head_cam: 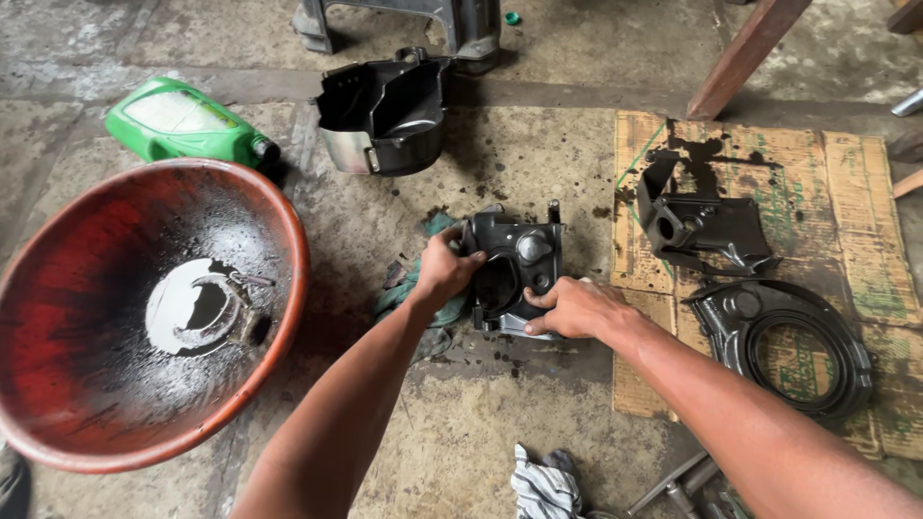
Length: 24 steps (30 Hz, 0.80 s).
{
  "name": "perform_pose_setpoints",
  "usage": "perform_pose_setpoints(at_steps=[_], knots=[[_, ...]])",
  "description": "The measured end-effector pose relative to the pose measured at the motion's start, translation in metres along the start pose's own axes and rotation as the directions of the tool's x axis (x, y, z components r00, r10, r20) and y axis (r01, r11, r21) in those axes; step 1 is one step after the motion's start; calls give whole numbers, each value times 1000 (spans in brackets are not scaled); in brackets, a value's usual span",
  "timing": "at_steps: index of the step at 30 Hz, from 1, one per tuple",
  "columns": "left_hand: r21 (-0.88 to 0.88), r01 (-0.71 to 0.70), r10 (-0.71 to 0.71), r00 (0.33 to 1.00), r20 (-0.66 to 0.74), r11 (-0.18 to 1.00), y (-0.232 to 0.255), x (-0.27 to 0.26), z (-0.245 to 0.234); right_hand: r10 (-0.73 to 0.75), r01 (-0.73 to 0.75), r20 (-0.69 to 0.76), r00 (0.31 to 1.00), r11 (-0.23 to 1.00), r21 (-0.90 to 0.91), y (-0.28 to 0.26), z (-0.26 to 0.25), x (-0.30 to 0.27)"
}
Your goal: The person wipes and cleans various black plastic and metal engine or transmission housing components with a cloth while sitting on the floor.
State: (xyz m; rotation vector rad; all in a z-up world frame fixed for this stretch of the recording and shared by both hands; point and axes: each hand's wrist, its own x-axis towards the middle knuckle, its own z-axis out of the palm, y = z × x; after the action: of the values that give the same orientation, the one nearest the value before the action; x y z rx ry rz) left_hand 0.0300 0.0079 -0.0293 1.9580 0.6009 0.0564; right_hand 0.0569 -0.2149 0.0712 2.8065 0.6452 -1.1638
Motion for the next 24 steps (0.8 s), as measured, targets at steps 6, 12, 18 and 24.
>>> perform_pose_setpoints(at_steps=[6,12,18,24], knots=[[-424,172,-133,984,120,889,-32,1,9,-34,34,-1,999,999,0,4,4,6],[70,-226,221,973,68,972,-25,-7,-11,-3,3,1,1000,1000,12,4,7,7],[532,-322,212,942,259,783,13,4,-34,14,-14,-22,1000,999,-30,-1,3,3],[108,66,-64,998,-18,992,72,-20,-86,-4,-9,-88,996,989,-145,-16,-2,-19]])
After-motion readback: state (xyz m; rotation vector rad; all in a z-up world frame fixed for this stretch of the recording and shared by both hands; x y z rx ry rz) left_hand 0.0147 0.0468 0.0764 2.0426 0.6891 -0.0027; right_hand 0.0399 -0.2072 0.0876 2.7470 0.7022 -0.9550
